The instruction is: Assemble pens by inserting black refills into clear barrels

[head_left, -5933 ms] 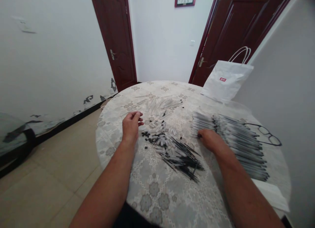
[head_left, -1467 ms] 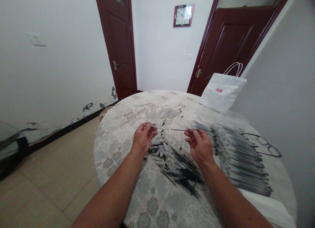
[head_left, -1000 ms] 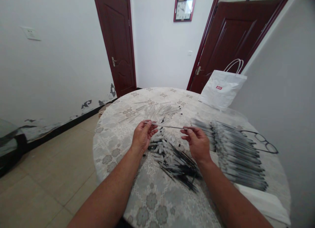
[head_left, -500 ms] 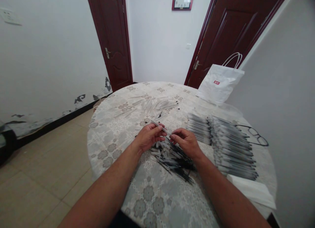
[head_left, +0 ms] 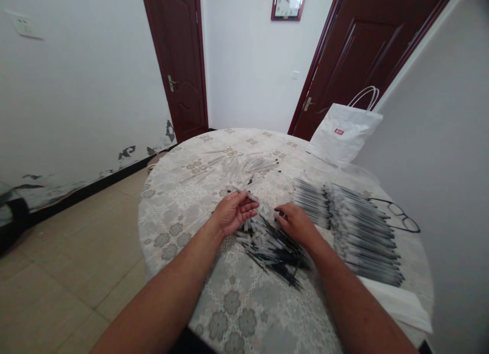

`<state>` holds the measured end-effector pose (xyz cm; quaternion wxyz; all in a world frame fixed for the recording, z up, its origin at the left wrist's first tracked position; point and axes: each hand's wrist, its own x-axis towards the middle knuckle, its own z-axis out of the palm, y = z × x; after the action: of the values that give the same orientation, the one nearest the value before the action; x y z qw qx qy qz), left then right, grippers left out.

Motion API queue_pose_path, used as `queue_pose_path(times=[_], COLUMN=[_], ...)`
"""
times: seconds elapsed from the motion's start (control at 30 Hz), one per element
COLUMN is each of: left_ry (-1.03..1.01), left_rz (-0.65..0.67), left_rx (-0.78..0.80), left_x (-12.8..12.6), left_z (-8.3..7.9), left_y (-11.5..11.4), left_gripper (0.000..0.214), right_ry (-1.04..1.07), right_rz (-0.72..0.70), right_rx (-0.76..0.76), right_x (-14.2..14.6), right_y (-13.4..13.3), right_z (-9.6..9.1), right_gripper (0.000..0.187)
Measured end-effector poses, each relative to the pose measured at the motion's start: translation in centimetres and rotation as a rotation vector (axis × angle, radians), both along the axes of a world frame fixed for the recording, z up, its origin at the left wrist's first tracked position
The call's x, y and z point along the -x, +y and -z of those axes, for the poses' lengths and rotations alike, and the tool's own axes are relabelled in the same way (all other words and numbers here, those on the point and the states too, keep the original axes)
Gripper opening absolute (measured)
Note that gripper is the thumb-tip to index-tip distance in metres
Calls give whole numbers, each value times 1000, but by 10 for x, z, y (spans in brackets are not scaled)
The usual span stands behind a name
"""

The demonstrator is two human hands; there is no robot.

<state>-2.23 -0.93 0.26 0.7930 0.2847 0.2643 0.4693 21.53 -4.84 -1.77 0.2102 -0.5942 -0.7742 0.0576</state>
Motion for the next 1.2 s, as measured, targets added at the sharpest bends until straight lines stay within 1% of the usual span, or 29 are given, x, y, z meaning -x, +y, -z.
queue_pose_path(times=[0.1, 0.27, 0.37, 0.43, 0.5, 0.6, 0.7, 0.8, 0.87, 0.97, 1.07, 1.2], left_ry=[0, 10, 13, 16, 21, 40, 59, 65, 62, 59, 61, 66], left_rz=[2, -22, -28, -19, -17, -22, -15, -10, -10, -13, -6, -10], left_rx=[-23, -23, -16, -25, -40, -58, -69, -75, -83, -101, -113, -139], left_x=[-1, -2, -2, -2, -2, -3, -4, -4, -5, -5, -5, -5], left_z=[1, 1, 2, 3, 4, 4, 3, 1, -1, -2, -1, 0], left_y=[0, -1, -1, 0, 0, -1, -3, -4, -5, -6, -6, -7], left_gripper=[17, 20, 20, 21, 22, 23, 24, 25, 26, 26, 27, 28], right_ry=[-70, -134, -139, -109, 4, 367, 744, 965, 1039, 1085, 1093, 1069], right_rz=[-27, -81, -104, -83, -34, 49, 68, 16, -11, -11, 9, 13], right_rx=[51, 98, 116, 91, 28, -9, 58, 133, 163, 143, 94, 94], right_x=[2, 8, 7, 6, 8, 15, 29, 41, 46, 49, 50, 52], right_y=[0, -3, -2, -1, -1, -3, -8, -13, -14, -13, -11, -11], right_z=[3, -2, -2, -1, -2, -8, -17, -23, -22, -18, -16, -15], right_gripper=[24, 22, 20, 20, 21, 23, 27, 32, 33, 31, 31, 30])
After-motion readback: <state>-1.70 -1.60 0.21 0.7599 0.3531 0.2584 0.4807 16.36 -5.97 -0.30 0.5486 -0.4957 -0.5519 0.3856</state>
